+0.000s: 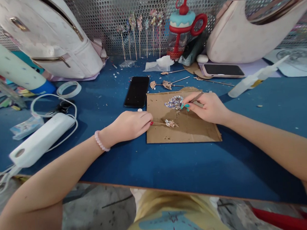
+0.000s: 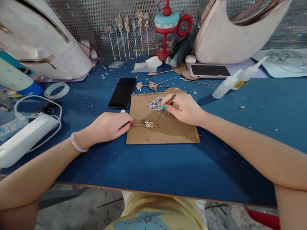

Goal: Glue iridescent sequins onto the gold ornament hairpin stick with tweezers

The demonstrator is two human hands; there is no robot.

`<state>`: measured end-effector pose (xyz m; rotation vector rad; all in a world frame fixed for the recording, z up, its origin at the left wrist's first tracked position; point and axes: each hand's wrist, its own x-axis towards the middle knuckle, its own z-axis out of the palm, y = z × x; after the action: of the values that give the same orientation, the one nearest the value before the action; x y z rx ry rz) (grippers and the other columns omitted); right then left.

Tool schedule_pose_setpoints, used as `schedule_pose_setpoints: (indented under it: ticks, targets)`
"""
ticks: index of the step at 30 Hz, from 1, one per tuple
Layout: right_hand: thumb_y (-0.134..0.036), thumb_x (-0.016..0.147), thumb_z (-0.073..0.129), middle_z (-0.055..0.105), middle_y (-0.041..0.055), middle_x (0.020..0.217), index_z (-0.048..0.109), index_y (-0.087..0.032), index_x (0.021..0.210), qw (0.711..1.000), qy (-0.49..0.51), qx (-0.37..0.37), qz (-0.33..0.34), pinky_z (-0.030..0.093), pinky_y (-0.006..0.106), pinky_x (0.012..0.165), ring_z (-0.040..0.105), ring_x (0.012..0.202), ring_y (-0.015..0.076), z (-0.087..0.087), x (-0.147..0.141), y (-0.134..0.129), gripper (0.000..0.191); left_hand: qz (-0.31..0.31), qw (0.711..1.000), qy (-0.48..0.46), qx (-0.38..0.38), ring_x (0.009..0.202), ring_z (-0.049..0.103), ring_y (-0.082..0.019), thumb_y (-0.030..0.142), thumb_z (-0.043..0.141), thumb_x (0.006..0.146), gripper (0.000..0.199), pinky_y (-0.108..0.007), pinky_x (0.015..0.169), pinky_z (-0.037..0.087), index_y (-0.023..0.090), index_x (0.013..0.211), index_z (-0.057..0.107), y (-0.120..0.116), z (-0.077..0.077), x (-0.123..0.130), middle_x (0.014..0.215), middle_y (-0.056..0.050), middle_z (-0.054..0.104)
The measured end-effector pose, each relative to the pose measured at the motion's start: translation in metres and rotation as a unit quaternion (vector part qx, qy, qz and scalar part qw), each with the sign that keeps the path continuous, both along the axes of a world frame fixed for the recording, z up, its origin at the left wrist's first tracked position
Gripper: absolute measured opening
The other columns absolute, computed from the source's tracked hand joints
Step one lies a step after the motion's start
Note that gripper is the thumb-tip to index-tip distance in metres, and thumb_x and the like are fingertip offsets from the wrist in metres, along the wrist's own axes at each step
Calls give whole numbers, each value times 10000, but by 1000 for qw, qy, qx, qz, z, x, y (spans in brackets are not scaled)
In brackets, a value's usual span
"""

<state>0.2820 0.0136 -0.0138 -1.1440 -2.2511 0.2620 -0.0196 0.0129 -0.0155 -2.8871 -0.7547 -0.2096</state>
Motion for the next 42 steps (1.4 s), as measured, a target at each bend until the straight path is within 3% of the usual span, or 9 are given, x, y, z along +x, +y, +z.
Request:
schedule_pose_setpoints:
  ticks: [17,28,35,42]
  targets:
    - [-222,911,483,756,53,914,649,-190,915,999,-11,26,29,525,303,650,687,667,163,-5,-10,-10,170,-16,1000,-7,10,658,606,-140,282,364,997,246,-289,532,343,169,915,566,1,-3,-2,797,-3,644]
    - [-213,913,494,755,43,897,649,-187,912,998,-26,43,46,523,284,630,703,709,168,-3,-11,-13,157,-16,1000,-7,2,661,599,-137,296,354,1003,256,-282,533,329,171,923,562,3,-4,-3,796,-2,640]
    - [-224,921,500,743,49,915,639,-188,938,995,-26,49,77,531,275,697,709,802,168,-4,-10,-12,145,-13,1000,-4,4,647,595,-141,290,373,995,240,-289,518,304,169,909,561,1,-2,-3,785,-5,639]
    - [-213,915,509,745,51,900,639,-186,928,995,-36,53,74,528,274,650,712,798,175,-1,-9,-12,133,-20,1000,-8,9,630,581,-132,274,381,990,229,-278,527,313,162,897,557,1,0,-2,780,-7,630]
